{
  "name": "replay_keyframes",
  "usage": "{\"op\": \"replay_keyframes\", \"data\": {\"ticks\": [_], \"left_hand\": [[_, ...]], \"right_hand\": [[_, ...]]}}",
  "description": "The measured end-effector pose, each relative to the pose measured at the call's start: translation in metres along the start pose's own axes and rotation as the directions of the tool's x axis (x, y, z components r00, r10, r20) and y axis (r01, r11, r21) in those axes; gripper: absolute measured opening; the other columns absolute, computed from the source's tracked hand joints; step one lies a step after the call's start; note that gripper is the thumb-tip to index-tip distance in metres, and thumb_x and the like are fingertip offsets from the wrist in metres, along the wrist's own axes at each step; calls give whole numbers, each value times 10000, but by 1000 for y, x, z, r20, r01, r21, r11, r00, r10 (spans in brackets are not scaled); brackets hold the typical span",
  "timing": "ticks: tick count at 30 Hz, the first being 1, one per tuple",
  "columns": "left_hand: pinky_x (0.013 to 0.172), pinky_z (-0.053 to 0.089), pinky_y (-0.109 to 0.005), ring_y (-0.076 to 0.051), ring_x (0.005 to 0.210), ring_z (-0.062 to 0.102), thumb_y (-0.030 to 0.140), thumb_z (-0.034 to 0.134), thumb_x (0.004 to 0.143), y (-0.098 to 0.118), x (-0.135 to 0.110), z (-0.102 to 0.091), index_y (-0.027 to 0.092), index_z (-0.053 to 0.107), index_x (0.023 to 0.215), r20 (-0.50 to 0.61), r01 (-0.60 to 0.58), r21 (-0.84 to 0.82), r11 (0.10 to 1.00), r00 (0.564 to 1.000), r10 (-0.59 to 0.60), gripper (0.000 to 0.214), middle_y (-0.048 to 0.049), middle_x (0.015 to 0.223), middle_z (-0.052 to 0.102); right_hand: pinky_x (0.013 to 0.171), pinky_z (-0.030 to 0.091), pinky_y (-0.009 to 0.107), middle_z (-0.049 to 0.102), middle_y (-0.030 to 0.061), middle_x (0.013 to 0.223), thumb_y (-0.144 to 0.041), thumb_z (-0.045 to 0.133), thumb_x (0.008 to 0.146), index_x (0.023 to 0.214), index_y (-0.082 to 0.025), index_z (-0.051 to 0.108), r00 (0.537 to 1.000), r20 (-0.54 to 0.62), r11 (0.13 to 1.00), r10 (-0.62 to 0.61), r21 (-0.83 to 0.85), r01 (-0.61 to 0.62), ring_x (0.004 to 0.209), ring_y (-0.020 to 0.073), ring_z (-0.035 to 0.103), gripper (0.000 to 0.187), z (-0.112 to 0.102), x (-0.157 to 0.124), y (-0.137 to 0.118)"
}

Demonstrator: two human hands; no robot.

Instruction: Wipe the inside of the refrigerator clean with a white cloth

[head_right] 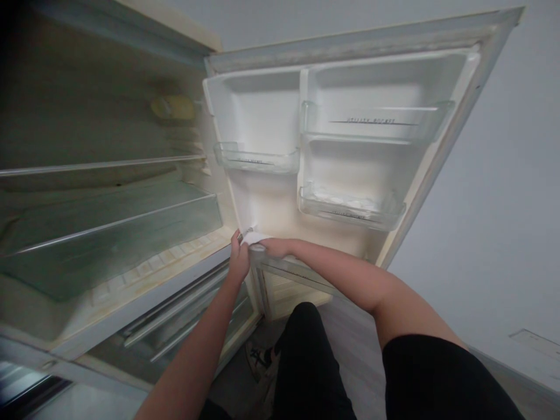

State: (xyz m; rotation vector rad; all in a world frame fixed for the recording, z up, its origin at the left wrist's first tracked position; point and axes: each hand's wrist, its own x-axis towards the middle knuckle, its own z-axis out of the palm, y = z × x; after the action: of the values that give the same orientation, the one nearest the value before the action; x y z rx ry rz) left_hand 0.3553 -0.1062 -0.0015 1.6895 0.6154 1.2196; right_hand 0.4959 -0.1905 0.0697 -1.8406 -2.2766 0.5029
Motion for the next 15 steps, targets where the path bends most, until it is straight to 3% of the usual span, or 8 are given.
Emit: {"op": "replay_keyframes", "data": {"ticks": [2, 4, 8, 12, 15], "left_hand": [[1274, 258, -408, -233, 1501, 396, 252, 416, 941, -1, 1, 0, 135, 370, 1519, 1, 6, -5, 1000, 1000, -6, 591, -149, 1605, 440], [1272, 262, -410, -229, 1493, 409, 245, 419, 941, -2, 2, 0, 148, 376, 1515, 1, 15, -11, 1000, 1000, -15, 584, -140, 1597, 453], [1264, 281, -414, -236, 1470, 442, 266, 435, 945, -3, 2, 1, 165, 395, 1505, -15, 4, -25, 1000, 1000, -5, 570, -133, 1569, 488], [1256, 294, -413, -243, 1458, 460, 321, 463, 957, -3, 1, 0, 182, 405, 1507, -3, 0, -36, 999, 1000, 0, 570, -126, 1548, 512], [1257, 291, -413, -246, 1464, 453, 360, 476, 963, -5, 1, -1, 185, 399, 1516, 9, 13, -35, 999, 1000, -13, 585, -127, 1557, 503]], "right_hand": [[1154, 412, 320, 577, 159, 1477, -29, 520, 920, 1403, -60, 560, 992, 123, 992, -42, 126, 26, 1356, 198, 557, 486, 3, -2, 2], [1106, 447, 290, 625, 134, 1427, -75, 554, 937, 1377, -70, 586, 983, 150, 981, -105, 175, 78, 1291, 186, 604, 441, 4, -2, 4], [1107, 438, 304, 608, 176, 1437, -137, 596, 953, 1330, -61, 626, 984, 30, 982, -177, 78, 174, 1278, 201, 612, 386, 5, 8, 7], [1094, 443, 304, 663, 193, 1352, -144, 619, 939, 1222, -49, 684, 961, 116, 968, -250, -1, 252, 1250, 212, 633, 305, 3, 8, 7], [1108, 431, 311, 652, 168, 1374, -90, 633, 896, 1259, -84, 667, 938, 184, 951, -294, -40, 306, 1287, 208, 604, 364, -6, -10, 4]]}}
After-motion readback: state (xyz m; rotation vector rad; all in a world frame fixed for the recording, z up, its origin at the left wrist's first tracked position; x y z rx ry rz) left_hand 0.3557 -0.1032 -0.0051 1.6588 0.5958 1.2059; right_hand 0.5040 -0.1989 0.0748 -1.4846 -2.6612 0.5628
